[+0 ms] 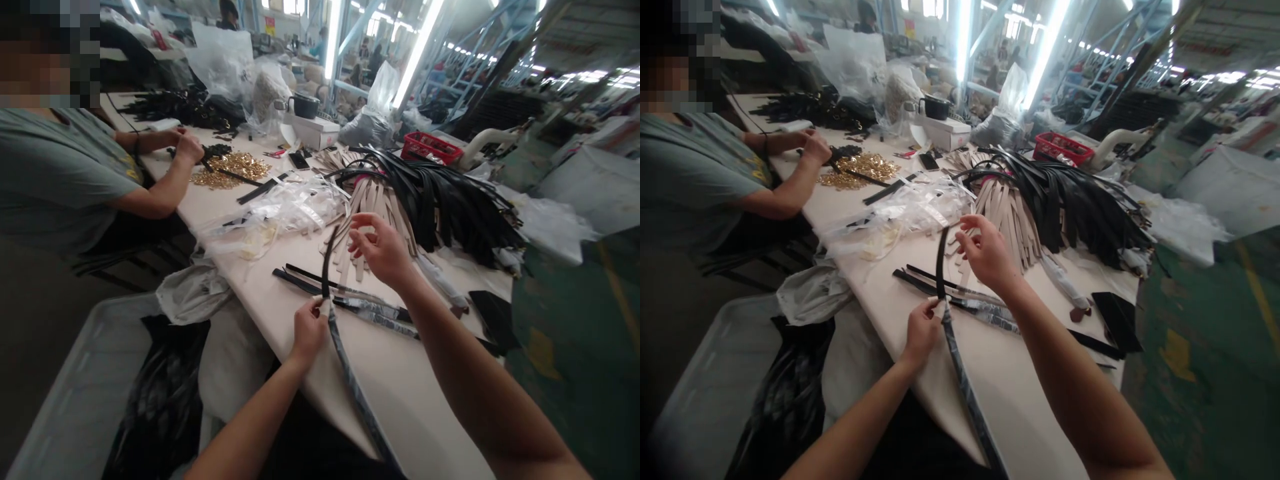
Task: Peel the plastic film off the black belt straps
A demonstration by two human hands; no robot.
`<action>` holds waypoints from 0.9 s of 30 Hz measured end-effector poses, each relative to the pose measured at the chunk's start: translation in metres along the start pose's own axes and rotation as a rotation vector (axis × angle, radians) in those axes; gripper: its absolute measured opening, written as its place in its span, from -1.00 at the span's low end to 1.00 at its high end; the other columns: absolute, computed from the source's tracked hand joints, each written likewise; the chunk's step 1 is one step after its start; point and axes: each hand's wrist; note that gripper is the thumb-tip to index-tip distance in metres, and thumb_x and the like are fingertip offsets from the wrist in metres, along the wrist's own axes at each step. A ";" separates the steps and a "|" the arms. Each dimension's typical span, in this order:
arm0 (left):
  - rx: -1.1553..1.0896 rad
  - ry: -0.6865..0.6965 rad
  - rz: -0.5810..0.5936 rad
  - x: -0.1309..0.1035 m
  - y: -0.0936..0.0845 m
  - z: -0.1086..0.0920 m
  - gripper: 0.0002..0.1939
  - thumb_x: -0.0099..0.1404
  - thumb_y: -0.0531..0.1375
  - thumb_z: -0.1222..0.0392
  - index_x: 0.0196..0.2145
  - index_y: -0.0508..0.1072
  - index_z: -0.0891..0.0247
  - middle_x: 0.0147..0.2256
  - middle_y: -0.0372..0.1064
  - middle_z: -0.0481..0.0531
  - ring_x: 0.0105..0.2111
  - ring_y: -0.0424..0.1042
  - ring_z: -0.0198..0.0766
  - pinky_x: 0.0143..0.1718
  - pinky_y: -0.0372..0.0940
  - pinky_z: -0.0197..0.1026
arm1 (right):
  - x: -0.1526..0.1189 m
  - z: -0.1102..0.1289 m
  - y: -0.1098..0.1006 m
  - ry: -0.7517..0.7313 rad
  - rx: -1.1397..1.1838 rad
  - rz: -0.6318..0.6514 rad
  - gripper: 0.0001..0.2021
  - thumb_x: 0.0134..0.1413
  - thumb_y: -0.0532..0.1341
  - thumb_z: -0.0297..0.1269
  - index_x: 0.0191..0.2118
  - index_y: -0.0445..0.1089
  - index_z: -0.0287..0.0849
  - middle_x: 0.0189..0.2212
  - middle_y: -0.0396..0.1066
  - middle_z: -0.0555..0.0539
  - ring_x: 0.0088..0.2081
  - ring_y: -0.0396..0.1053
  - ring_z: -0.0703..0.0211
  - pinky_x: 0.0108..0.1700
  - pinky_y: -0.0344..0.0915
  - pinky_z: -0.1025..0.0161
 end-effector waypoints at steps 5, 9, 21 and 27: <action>0.042 -0.016 -0.103 0.033 -0.012 -0.002 -0.65 0.30 0.19 -0.02 -0.12 0.51 0.31 -0.32 0.51 0.10 -0.40 0.51 -0.22 -0.34 0.41 -0.21 | -0.141 -0.033 -0.060 0.312 -0.484 0.552 -0.75 0.24 0.17 -0.07 -0.33 0.45 -0.11 -0.44 0.47 -0.02 -0.39 0.40 0.13 -0.34 0.26 0.23; 0.315 0.045 -0.199 0.036 -0.028 -0.007 -0.57 0.25 0.25 0.02 0.03 0.39 0.24 -0.26 0.45 0.04 -0.50 0.41 -0.32 -0.49 0.33 -0.28 | -0.281 -0.062 -0.082 0.680 -0.489 0.536 -0.76 0.24 0.14 -0.08 -0.31 0.44 -0.10 -0.40 0.49 -0.07 -0.35 0.43 0.07 -0.27 0.30 0.20; 0.825 1.176 1.233 -0.097 0.076 -0.034 -0.81 0.43 0.06 0.15 -0.18 0.43 0.24 -0.16 0.41 0.14 -0.12 0.36 -0.11 0.09 0.14 -0.02 | -0.341 -0.069 -0.046 0.807 -0.140 0.220 -0.74 0.30 0.03 -0.08 -0.39 0.26 -0.05 -0.55 0.36 0.02 -0.49 0.34 0.11 -0.42 0.26 0.24; 0.987 1.180 1.112 -0.039 0.096 -0.049 -0.83 0.40 0.04 0.28 -0.13 0.40 0.20 -0.25 0.35 0.09 -0.24 0.30 -0.12 -0.06 0.14 -0.06 | -0.318 -0.064 -0.133 0.863 -0.052 0.122 -0.72 0.21 0.17 0.03 -0.34 0.39 -0.06 -0.59 0.22 0.06 -0.55 0.19 0.20 -0.51 0.12 0.29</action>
Point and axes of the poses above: each hand's wrist, its own x-axis towards the middle knuckle, its own y-axis out of the palm, z = x × y
